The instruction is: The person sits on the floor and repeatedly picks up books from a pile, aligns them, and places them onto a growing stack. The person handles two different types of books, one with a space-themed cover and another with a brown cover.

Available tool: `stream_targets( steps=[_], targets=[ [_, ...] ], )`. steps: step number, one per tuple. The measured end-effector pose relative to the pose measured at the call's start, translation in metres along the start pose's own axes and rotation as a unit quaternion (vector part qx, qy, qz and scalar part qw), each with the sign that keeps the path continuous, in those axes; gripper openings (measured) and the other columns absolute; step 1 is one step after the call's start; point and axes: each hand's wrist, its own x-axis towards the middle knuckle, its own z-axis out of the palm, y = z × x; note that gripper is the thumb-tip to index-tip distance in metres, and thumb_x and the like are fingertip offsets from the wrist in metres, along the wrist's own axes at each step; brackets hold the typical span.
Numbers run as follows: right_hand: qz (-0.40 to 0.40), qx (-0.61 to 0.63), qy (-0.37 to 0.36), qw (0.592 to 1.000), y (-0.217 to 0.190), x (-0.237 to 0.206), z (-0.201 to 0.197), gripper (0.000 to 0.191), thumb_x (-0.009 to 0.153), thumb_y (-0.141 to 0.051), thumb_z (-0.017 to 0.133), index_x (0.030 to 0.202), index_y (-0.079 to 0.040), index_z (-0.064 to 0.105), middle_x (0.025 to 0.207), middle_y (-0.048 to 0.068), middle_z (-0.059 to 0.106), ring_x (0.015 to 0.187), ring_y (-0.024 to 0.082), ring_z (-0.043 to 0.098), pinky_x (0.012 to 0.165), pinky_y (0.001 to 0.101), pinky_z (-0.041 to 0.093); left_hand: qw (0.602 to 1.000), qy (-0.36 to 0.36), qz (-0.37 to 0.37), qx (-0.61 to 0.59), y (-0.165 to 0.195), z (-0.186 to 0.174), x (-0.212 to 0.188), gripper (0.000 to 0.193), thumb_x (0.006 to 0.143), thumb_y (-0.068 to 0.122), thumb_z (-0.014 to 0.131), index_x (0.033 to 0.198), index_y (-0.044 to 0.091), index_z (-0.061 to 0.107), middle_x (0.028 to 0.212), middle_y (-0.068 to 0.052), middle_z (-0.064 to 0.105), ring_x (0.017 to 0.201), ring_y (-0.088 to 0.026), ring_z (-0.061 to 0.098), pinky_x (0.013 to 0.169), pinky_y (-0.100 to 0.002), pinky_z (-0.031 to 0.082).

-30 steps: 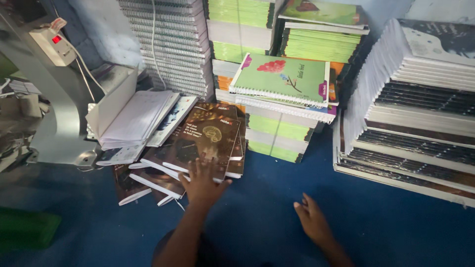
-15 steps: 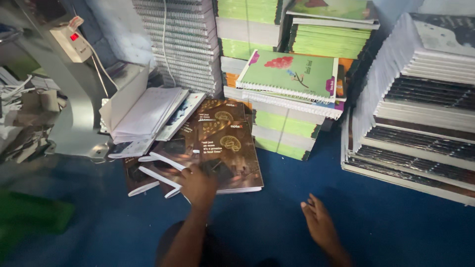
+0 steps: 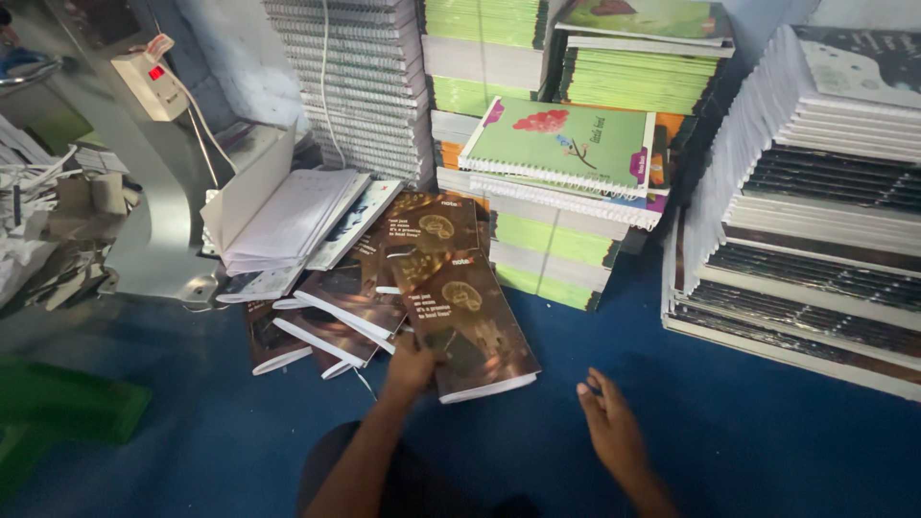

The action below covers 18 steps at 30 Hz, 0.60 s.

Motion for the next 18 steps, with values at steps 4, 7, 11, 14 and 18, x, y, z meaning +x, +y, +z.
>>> stream_targets(
  steps=[4,7,11,14,18],
  targets=[
    [-0.03,0.073,-0.004,0.997,0.003,0.001,0.0,0.06,0.099,-0.044,0.054,0.142,-0.002,0.054,0.136,0.02,0.065,0.124,0.028,0.065,0.103,0.0385,0.051,0.999,0.016,0.018,-0.028,0.005,0.01,-0.009,0.049,0.069,-0.001,0.073,0.114,-0.002,0.055,0.096,-0.018,0.072,0.075,-0.028,0.072,0.064,-0.043,0.06],
    [-0.044,0.123,-0.013,0.991,-0.005,0.003,-0.001,0.059,0.101,-0.044,0.052,0.141,-0.001,0.054,0.136,0.019,0.065,0.125,0.027,0.064,0.103,0.0378,0.05,0.997,-0.003,0.083,-0.011,0.017,0.023,-0.03,0.055,0.071,0.004,0.072,0.123,0.007,0.056,0.104,-0.01,0.074,0.091,-0.021,0.072,0.078,-0.035,0.06],
    [-0.052,0.175,-0.059,0.981,-0.027,0.003,-0.003,0.059,0.099,-0.042,0.051,0.142,-0.003,0.054,0.133,0.017,0.067,0.122,0.025,0.066,0.097,0.0369,0.054,0.991,-0.057,0.113,0.036,0.04,0.049,-0.058,0.053,0.07,0.01,0.074,0.122,0.004,0.063,0.101,-0.011,0.075,0.09,-0.023,0.072,0.08,-0.034,0.059],
    [-0.074,0.186,-0.086,0.976,-0.049,0.002,-0.003,0.058,0.099,-0.043,0.052,0.142,-0.003,0.057,0.126,0.019,0.071,0.117,0.025,0.068,0.094,0.0373,0.057,0.994,-0.052,0.076,0.062,0.059,0.08,-0.076,0.058,0.067,0.012,0.075,0.123,0.004,0.063,0.098,-0.011,0.075,0.086,-0.022,0.073,0.077,-0.034,0.059],
    [-0.093,0.215,-0.092,0.968,-0.076,0.009,-0.01,0.058,0.099,-0.044,0.052,0.139,-0.003,0.06,0.129,0.016,0.068,0.117,0.024,0.066,0.09,0.0398,0.057,0.998,-0.028,0.045,0.045,0.082,0.113,-0.095,0.07,0.068,0.014,0.076,0.134,0.01,0.055,0.096,-0.013,0.074,0.081,-0.022,0.072,0.071,-0.037,0.058]
  ],
)
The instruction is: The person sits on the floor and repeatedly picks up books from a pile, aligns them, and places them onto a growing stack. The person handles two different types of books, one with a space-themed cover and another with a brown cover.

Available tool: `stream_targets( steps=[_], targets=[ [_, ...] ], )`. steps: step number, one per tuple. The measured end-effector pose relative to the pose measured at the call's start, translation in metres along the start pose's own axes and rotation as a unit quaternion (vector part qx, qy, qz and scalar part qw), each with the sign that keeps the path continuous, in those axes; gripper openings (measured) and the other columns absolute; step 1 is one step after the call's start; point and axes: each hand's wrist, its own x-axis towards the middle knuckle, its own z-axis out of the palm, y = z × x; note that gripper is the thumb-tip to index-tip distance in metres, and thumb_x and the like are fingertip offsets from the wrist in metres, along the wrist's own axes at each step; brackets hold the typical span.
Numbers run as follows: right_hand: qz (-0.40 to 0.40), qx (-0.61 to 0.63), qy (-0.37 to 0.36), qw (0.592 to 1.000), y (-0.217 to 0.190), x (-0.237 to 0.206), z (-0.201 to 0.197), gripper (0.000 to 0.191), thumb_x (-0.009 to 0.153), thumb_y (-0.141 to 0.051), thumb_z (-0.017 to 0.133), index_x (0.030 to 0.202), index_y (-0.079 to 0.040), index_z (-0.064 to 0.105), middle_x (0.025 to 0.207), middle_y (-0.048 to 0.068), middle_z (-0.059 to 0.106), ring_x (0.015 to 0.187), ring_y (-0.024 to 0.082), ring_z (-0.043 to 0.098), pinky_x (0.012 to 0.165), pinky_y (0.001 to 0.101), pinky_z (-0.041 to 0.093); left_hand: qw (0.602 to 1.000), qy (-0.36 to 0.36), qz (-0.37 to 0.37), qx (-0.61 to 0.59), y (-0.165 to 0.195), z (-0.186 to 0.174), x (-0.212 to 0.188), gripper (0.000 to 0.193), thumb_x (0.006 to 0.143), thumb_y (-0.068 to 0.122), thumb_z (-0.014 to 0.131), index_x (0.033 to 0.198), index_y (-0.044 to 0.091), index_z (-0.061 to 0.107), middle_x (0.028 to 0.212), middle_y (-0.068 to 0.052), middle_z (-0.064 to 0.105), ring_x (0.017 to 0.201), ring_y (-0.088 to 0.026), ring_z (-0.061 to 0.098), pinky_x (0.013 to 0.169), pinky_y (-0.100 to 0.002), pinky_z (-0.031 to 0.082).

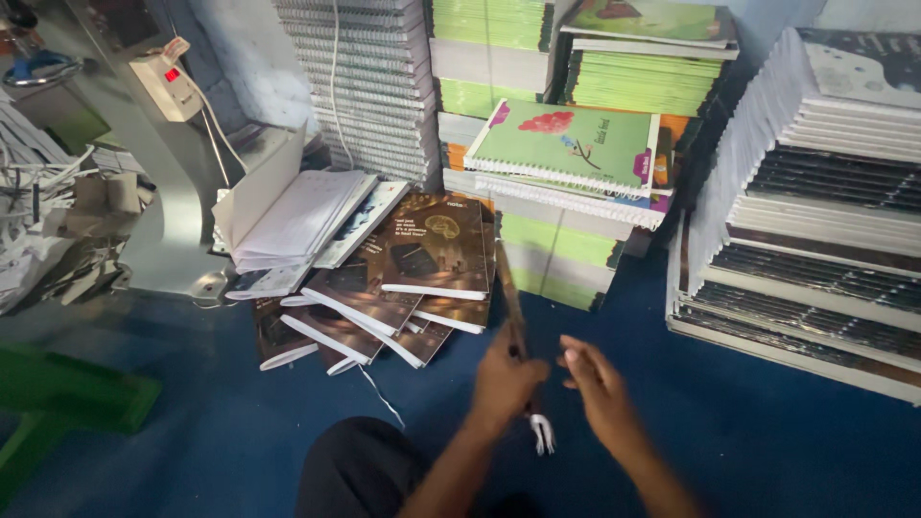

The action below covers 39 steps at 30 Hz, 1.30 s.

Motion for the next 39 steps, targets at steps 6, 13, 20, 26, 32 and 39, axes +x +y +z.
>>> stream_targets(
  steps=[6,13,20,26,32,39],
  targets=[
    [0.048,-0.036,-0.039,0.997,-0.02,0.015,-0.018,0.06,0.098,-0.047,0.046,0.142,-0.008,0.055,0.132,0.007,0.065,0.116,0.021,0.066,0.086,0.038,0.057,0.999,-0.036,0.026,-0.022,0.023,0.041,-0.009,0.045,0.079,0.028,0.075,0.118,0.008,0.067,0.093,-0.012,0.078,0.081,-0.021,0.077,0.07,-0.034,0.06],
    [0.096,0.117,-0.051,0.987,-0.026,0.006,-0.035,0.067,0.103,-0.051,0.045,0.153,-0.006,0.053,0.11,0.021,0.07,0.085,0.028,0.066,0.072,0.039,0.055,0.981,-0.152,-0.105,-0.065,0.016,0.06,-0.016,0.066,0.081,0.018,0.072,0.141,0.013,0.046,0.093,-0.017,0.072,0.069,-0.027,0.07,0.057,-0.041,0.058],
    [0.014,-0.15,-0.036,0.988,-0.045,0.003,-0.044,0.067,0.088,-0.037,0.07,0.145,-0.006,0.051,0.126,0.019,0.072,0.115,0.026,0.072,0.097,0.0362,0.054,0.981,-0.184,0.03,0.061,-0.071,0.013,0.055,0.04,0.095,0.032,0.067,0.126,0.006,0.063,0.1,-0.013,0.073,0.079,-0.026,0.07,0.068,-0.038,0.061],
    [0.011,-0.272,0.028,0.962,-0.052,-0.002,-0.039,0.061,0.083,-0.025,0.068,0.14,-0.006,0.057,0.119,0.022,0.074,0.111,0.03,0.074,0.094,0.0355,0.057,0.905,0.039,0.094,0.413,-0.077,-0.063,0.11,0.042,0.093,0.033,0.063,0.129,0.013,0.064,0.118,-0.02,0.07,0.112,-0.04,0.065,0.096,-0.052,0.052],
    [0.024,-0.285,0.033,0.958,-0.063,-0.005,-0.042,0.061,0.081,-0.022,0.07,0.139,-0.007,0.058,0.12,0.021,0.073,0.111,0.031,0.073,0.095,0.036,0.055,0.775,0.016,0.069,0.628,-0.031,-0.105,0.125,0.086,0.085,0.034,0.064,0.16,0.025,0.021,0.168,-0.008,0.019,0.156,-0.03,0.017,0.117,-0.066,0.02],
    [0.036,-0.233,0.034,0.971,-0.076,-0.007,-0.038,0.064,0.079,-0.031,0.075,0.136,-0.008,0.059,0.112,0.017,0.08,0.103,0.025,0.079,0.09,0.0346,0.058,0.684,-0.067,-0.021,0.726,-0.034,-0.116,0.139,0.077,0.1,0.068,0.025,0.164,0.028,0.008,0.172,-0.001,0.003,0.157,-0.029,0.007,0.121,-0.068,0.003]
  ],
)
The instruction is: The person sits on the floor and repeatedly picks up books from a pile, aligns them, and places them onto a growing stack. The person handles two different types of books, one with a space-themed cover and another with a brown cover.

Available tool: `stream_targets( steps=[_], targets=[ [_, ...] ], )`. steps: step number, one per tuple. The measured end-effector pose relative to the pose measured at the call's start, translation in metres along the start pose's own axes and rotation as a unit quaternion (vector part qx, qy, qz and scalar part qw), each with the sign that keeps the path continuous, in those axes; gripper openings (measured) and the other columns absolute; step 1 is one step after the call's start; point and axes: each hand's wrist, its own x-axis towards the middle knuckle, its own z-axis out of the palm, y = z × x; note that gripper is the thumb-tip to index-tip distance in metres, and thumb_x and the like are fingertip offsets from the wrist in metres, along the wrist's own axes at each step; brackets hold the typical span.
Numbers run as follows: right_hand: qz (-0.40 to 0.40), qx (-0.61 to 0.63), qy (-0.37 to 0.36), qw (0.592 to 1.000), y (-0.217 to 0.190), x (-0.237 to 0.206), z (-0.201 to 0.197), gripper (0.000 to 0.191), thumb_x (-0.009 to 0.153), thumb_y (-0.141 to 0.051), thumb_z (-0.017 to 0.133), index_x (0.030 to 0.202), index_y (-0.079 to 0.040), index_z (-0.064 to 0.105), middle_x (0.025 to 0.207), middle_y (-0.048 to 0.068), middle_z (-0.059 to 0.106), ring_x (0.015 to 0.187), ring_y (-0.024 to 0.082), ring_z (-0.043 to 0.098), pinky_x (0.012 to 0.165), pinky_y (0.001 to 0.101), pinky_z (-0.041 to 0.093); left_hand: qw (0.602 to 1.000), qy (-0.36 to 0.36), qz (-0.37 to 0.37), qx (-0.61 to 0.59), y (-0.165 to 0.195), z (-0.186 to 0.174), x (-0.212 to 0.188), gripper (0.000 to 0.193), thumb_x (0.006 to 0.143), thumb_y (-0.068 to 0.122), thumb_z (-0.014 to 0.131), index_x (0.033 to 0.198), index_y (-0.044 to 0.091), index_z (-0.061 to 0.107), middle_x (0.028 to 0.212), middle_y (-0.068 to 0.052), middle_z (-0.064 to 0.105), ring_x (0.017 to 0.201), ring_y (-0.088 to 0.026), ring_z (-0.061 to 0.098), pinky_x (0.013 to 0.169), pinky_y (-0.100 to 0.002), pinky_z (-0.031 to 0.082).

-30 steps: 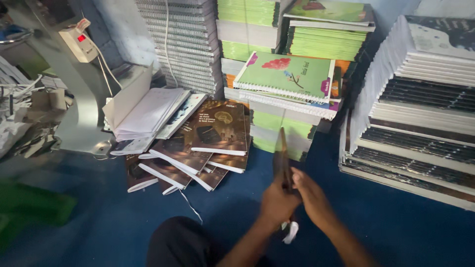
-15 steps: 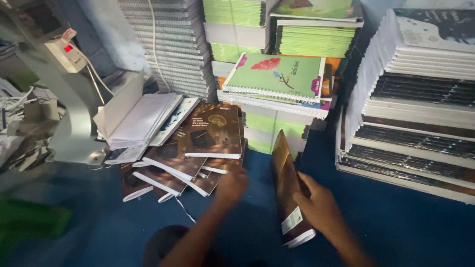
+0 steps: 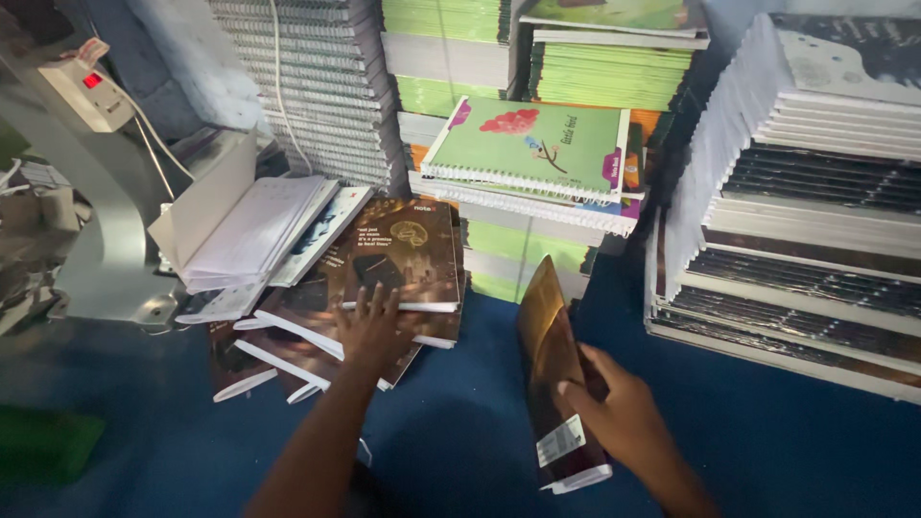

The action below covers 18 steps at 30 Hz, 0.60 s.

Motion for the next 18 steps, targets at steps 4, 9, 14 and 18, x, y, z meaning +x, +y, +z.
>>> stream_targets(
  steps=[4,9,14,18],
  targets=[
    [0.048,-0.045,-0.019,0.998,0.0,0.001,0.001,0.067,0.081,-0.038,0.076,0.141,-0.014,0.059,0.117,0.015,0.078,0.096,0.027,0.078,0.083,0.0367,0.059,1.0,0.013,0.006,0.001,0.003,0.007,-0.007,0.077,0.1,0.07,0.026,0.162,0.025,0.019,0.171,-0.006,0.013,0.155,-0.035,0.013,0.118,-0.072,0.005],
    [0.074,-0.056,-0.037,0.995,0.006,0.002,0.0,0.072,0.085,-0.038,0.077,0.151,-0.013,0.058,0.121,0.017,0.08,0.079,0.037,0.082,0.074,0.041,0.063,0.997,0.061,0.01,-0.044,0.011,0.003,-0.028,0.074,0.094,0.069,0.044,0.152,0.023,0.04,0.16,-0.006,0.036,0.151,-0.035,0.026,0.117,-0.072,0.01],
    [0.004,-0.037,0.01,0.999,0.016,0.004,-0.003,0.068,0.079,-0.04,0.075,0.139,-0.011,0.06,0.127,0.017,0.073,0.11,0.024,0.075,0.09,0.0344,0.056,0.987,0.053,-0.004,-0.154,0.017,-0.002,-0.06,0.053,0.088,0.055,0.065,0.134,0.027,0.061,0.147,-0.003,0.049,0.145,-0.033,0.036,0.12,-0.07,0.01],
    [-0.012,-0.01,-0.007,1.0,0.024,0.006,-0.007,0.07,0.079,-0.042,0.076,0.139,-0.008,0.061,0.132,0.017,0.071,0.124,0.025,0.067,0.104,0.0351,0.048,0.988,0.106,-0.001,-0.113,0.017,0.005,-0.08,0.043,0.092,0.051,0.065,0.124,0.022,0.067,0.137,-0.007,0.058,0.142,-0.032,0.043,0.12,-0.069,0.018]
  ],
)
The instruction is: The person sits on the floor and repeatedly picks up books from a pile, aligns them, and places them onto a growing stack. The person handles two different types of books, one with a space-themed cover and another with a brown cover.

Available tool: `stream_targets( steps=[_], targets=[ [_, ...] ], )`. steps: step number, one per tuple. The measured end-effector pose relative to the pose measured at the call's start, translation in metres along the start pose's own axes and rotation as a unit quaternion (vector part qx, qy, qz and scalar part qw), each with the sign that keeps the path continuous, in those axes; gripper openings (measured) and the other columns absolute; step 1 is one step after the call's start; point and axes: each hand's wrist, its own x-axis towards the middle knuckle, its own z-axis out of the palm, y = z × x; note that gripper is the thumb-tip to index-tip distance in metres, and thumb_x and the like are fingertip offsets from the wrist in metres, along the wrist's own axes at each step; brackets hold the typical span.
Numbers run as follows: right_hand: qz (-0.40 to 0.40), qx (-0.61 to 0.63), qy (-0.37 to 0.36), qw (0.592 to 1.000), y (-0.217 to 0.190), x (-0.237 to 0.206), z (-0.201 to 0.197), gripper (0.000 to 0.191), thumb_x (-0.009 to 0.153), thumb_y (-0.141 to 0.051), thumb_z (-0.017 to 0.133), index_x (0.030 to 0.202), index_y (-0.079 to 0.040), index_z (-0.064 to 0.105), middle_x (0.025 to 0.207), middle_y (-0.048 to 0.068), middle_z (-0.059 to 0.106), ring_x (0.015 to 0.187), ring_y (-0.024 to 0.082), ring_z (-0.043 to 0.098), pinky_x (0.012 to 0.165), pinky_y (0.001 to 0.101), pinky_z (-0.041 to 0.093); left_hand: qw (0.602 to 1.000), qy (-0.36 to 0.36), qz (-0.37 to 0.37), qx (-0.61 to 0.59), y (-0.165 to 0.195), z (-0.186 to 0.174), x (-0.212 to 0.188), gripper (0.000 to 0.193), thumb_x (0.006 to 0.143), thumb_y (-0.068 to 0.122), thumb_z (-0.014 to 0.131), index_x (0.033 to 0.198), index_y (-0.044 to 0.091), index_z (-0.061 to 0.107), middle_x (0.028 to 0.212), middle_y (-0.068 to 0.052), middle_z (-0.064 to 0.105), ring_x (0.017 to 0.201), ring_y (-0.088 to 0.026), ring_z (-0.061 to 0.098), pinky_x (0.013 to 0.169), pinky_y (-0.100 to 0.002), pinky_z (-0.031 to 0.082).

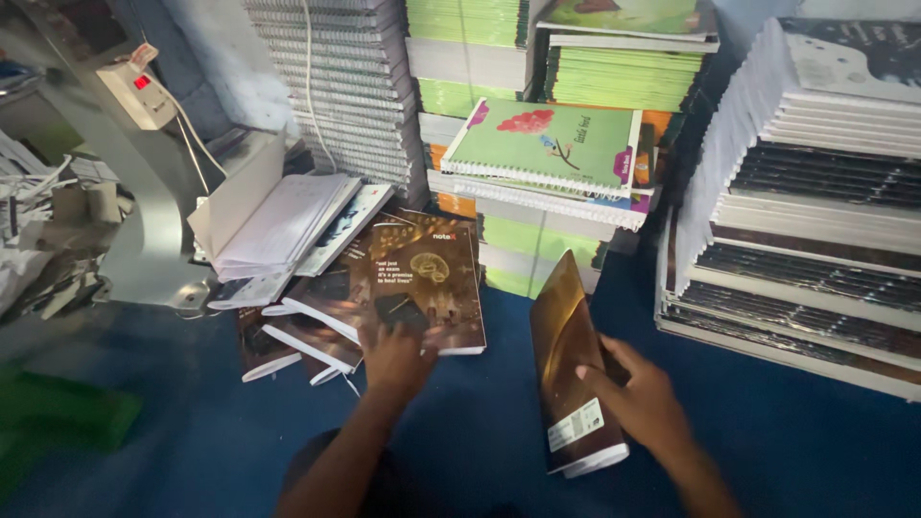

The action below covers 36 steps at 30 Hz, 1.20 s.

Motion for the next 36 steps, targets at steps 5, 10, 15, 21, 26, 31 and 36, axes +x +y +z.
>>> stream_targets(
  steps=[5,10,15,21,26,31,36],
  targets=[
    [-0.022,0.04,-0.026,0.999,0.005,0.0,-0.001,0.077,0.079,-0.044,0.077,0.141,-0.002,0.057,0.137,0.022,0.065,0.131,0.029,0.06,0.108,0.0364,0.044,0.974,0.134,-0.148,-0.104,-0.019,0.009,-0.002,0.058,0.083,0.046,0.074,0.125,0.008,0.06,0.126,-0.017,0.064,0.12,-0.037,0.06,0.105,-0.055,0.046],
    [-0.025,0.023,-0.011,0.999,-0.001,-0.001,0.001,0.075,0.078,-0.041,0.077,0.141,-0.003,0.058,0.136,0.02,0.067,0.129,0.026,0.062,0.107,0.036,0.045,0.908,0.132,-0.225,-0.326,-0.031,0.034,0.013,0.072,0.072,0.032,0.087,0.125,0.0,0.05,0.111,-0.027,0.066,0.105,-0.045,0.066,0.089,-0.052,0.055],
    [-0.047,0.032,-0.008,0.998,-0.008,-0.004,-0.002,0.069,0.08,-0.036,0.075,0.14,-0.005,0.06,0.133,0.018,0.07,0.126,0.024,0.065,0.106,0.0352,0.045,0.79,0.098,-0.214,-0.566,-0.031,0.044,0.018,0.073,0.068,0.006,0.081,0.131,0.002,0.047,0.101,-0.019,0.067,0.087,-0.034,0.071,0.072,-0.045,0.059],
    [0.124,0.05,-0.054,0.99,-0.014,-0.003,-0.002,0.074,0.082,-0.038,0.076,0.149,-0.015,0.053,0.123,0.017,0.076,0.093,0.029,0.082,0.084,0.0356,0.063,0.647,0.011,-0.185,-0.74,-0.013,0.038,-0.004,0.066,0.072,-0.006,0.06,0.135,0.008,0.044,0.097,-0.016,0.068,0.071,-0.028,0.073,0.055,-0.04,0.062],
    [0.012,0.058,-0.01,0.998,-0.012,-0.004,0.005,0.071,0.078,-0.031,0.077,0.142,-0.008,0.058,0.125,0.016,0.074,0.099,0.019,0.076,0.085,0.0305,0.058,0.67,0.047,-0.113,-0.732,0.0,0.026,-0.041,0.065,0.077,-0.004,0.061,0.14,0.004,0.047,0.092,-0.02,0.066,0.066,-0.027,0.067,0.051,-0.036,0.055],
    [-0.004,0.129,-0.018,0.991,-0.006,-0.005,0.01,0.066,0.079,-0.026,0.075,0.141,-0.006,0.06,0.126,0.016,0.075,0.099,0.019,0.075,0.084,0.0312,0.059,0.759,0.057,-0.088,-0.643,0.024,0.014,-0.07,0.077,0.072,-0.003,0.065,0.144,0.011,0.04,0.108,-0.017,0.072,0.082,-0.029,0.075,0.065,-0.04,0.062],
    [-0.103,0.059,0.012,0.993,-0.001,-0.002,0.012,0.064,0.085,-0.023,0.078,0.141,0.002,0.058,0.133,0.02,0.068,0.118,0.021,0.066,0.097,0.032,0.05,0.864,0.059,-0.029,-0.498,0.069,0.001,-0.101,0.075,0.077,0.004,0.067,0.145,0.018,0.041,0.099,-0.023,0.076,0.089,-0.039,0.076,0.073,-0.047,0.061]
  ],
)
